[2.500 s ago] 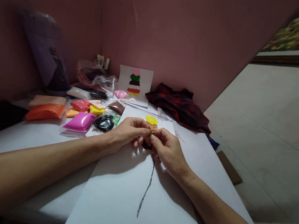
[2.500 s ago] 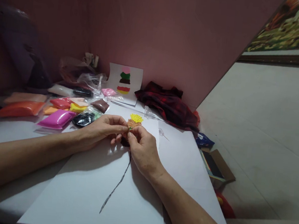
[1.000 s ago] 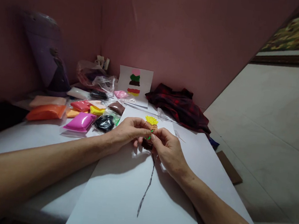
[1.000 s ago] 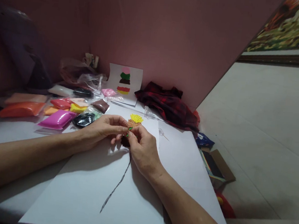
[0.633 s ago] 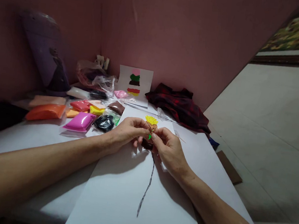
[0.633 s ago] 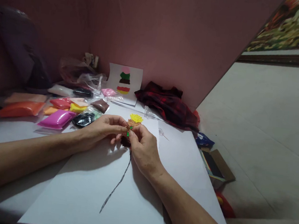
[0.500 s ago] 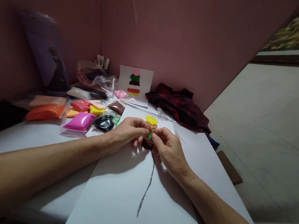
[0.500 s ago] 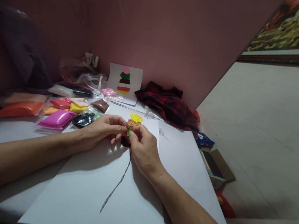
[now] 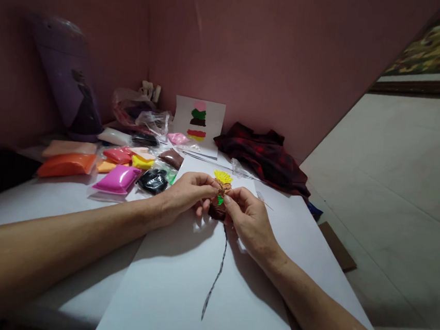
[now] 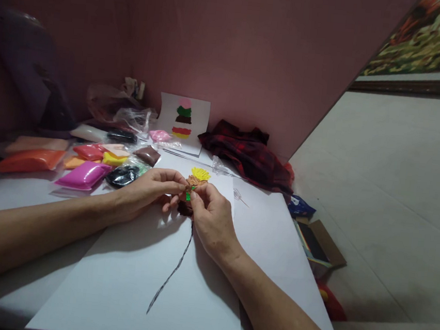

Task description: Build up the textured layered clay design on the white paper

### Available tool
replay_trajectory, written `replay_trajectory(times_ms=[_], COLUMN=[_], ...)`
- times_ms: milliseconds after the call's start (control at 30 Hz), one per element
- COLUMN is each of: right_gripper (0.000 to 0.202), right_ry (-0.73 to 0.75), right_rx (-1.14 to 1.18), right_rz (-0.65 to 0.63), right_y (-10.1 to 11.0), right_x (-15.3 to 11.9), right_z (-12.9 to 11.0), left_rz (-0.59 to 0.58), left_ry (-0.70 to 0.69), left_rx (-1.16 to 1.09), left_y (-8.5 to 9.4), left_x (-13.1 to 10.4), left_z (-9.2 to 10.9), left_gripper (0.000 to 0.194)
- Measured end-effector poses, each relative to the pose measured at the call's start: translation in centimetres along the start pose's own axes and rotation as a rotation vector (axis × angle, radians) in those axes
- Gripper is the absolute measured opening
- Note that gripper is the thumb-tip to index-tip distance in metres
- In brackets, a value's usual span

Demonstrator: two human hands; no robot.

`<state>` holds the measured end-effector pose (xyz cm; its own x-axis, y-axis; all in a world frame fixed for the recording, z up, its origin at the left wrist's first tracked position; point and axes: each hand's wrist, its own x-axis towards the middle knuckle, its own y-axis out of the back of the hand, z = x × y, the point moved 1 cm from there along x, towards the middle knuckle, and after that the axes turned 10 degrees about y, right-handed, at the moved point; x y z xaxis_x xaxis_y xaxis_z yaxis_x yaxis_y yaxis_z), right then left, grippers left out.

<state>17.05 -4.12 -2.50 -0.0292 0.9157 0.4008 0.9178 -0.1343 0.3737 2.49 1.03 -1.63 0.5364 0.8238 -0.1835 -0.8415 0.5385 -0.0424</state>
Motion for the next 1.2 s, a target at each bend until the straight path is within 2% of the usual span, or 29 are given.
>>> replay_trajectory(times_ms=[1033,1200], right_gripper=[0.014,0.014], right_ry=[-0.024,0.006], right_rx=[0.071,0.013], right_rz=[-0.009,-0.011], right_y=[-0.09,0.01], right_x=[-0.03,0.00], right_z=[-0.26,-0.02], left_rz=[-0.029,0.007], left_ry=[-0.026,-0.034], left_rx=[0.009,0.036], left_y=[-0.21,-0.22], left_x=[-0.16,-0.14], left_z=[0.20,0.33], left_gripper=[0.010,0.008])
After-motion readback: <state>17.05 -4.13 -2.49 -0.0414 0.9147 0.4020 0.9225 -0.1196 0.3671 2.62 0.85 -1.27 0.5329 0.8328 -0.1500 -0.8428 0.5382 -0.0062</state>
